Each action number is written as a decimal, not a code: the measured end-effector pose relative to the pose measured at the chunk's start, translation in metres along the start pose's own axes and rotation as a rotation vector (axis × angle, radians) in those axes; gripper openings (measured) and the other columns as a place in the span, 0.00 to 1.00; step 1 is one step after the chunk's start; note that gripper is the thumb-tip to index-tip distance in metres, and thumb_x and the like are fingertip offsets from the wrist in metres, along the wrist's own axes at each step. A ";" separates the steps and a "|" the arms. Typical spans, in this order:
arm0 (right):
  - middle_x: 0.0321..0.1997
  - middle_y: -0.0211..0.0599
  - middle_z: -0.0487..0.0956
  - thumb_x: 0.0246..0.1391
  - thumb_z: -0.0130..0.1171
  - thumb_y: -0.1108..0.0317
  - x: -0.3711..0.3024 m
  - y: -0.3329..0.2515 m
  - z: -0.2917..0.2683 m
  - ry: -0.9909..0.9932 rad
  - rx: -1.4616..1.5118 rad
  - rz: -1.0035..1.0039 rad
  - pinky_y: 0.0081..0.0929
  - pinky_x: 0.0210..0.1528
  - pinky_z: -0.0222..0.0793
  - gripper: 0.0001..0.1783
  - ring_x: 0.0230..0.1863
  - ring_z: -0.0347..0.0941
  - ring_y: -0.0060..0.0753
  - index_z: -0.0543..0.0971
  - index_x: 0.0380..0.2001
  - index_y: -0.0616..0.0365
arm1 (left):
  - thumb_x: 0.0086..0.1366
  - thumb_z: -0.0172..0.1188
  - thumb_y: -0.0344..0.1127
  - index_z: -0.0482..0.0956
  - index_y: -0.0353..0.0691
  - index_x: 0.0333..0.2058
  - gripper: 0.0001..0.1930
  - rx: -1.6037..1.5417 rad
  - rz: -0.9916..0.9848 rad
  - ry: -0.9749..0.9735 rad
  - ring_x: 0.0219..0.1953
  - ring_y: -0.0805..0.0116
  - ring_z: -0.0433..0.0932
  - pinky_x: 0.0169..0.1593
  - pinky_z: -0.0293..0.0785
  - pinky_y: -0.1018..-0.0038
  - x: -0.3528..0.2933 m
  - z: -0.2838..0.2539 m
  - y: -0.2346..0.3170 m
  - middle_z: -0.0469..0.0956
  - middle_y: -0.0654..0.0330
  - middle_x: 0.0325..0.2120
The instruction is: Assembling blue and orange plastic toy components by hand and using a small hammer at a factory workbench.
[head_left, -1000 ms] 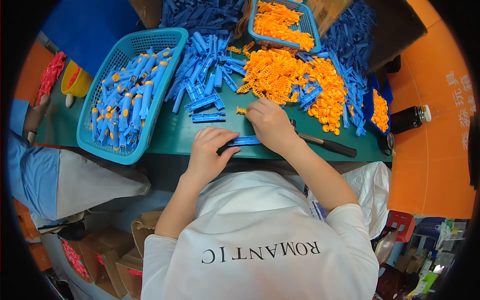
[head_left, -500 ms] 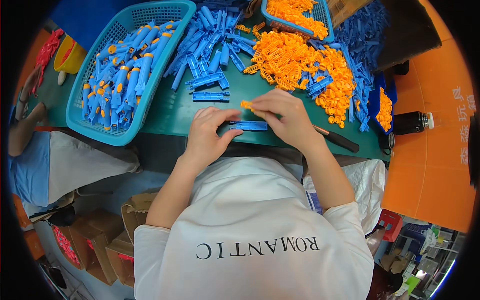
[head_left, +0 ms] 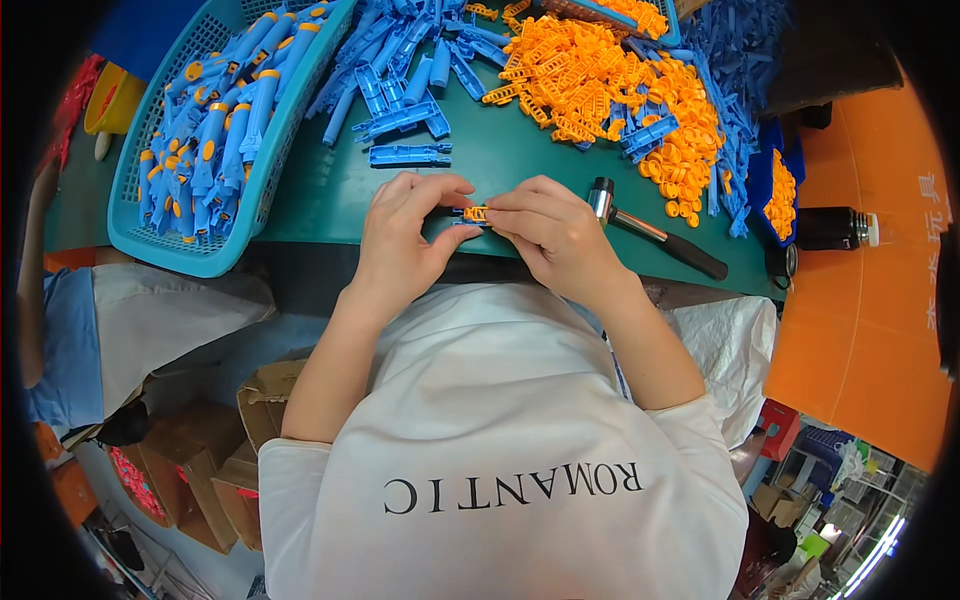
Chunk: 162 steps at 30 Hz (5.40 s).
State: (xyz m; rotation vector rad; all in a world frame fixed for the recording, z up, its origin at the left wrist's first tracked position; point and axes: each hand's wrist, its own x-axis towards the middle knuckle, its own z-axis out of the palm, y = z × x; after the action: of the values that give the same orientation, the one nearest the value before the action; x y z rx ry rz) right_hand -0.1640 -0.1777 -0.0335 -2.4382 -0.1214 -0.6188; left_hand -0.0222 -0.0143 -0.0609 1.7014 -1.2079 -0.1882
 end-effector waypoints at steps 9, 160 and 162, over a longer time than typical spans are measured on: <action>0.41 0.42 0.83 0.44 0.66 0.83 0.002 -0.009 -0.002 -0.024 -0.084 -0.002 0.36 0.42 0.76 0.13 0.40 0.77 0.45 0.83 0.36 0.65 | 0.50 0.74 0.29 0.86 0.45 0.39 0.15 0.059 0.055 -0.019 0.36 0.62 0.75 0.46 0.70 0.66 0.003 0.000 0.003 0.84 0.66 0.32; 0.35 0.44 0.76 0.61 0.59 0.75 -0.069 -0.009 -0.073 0.223 -0.102 0.358 0.37 0.36 0.71 0.11 0.34 0.75 0.49 0.77 0.47 0.62 | 0.56 0.69 0.21 0.81 0.34 0.33 0.07 0.170 0.396 -0.070 0.36 0.53 0.81 0.39 0.78 0.63 0.023 0.015 0.011 0.82 0.54 0.33; 0.34 0.44 0.76 0.62 0.58 0.74 -0.059 -0.024 -0.071 0.110 -0.202 0.376 0.38 0.35 0.71 0.10 0.34 0.75 0.50 0.78 0.46 0.61 | 0.56 0.69 0.21 0.82 0.34 0.34 0.07 0.160 0.379 -0.097 0.38 0.54 0.80 0.40 0.77 0.63 0.024 0.014 0.012 0.81 0.54 0.34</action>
State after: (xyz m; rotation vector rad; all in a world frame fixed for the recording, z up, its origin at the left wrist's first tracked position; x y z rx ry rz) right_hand -0.2505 -0.1970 0.0024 -2.5165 0.4541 -0.6142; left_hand -0.0266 -0.0414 -0.0492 1.5759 -1.6282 0.0593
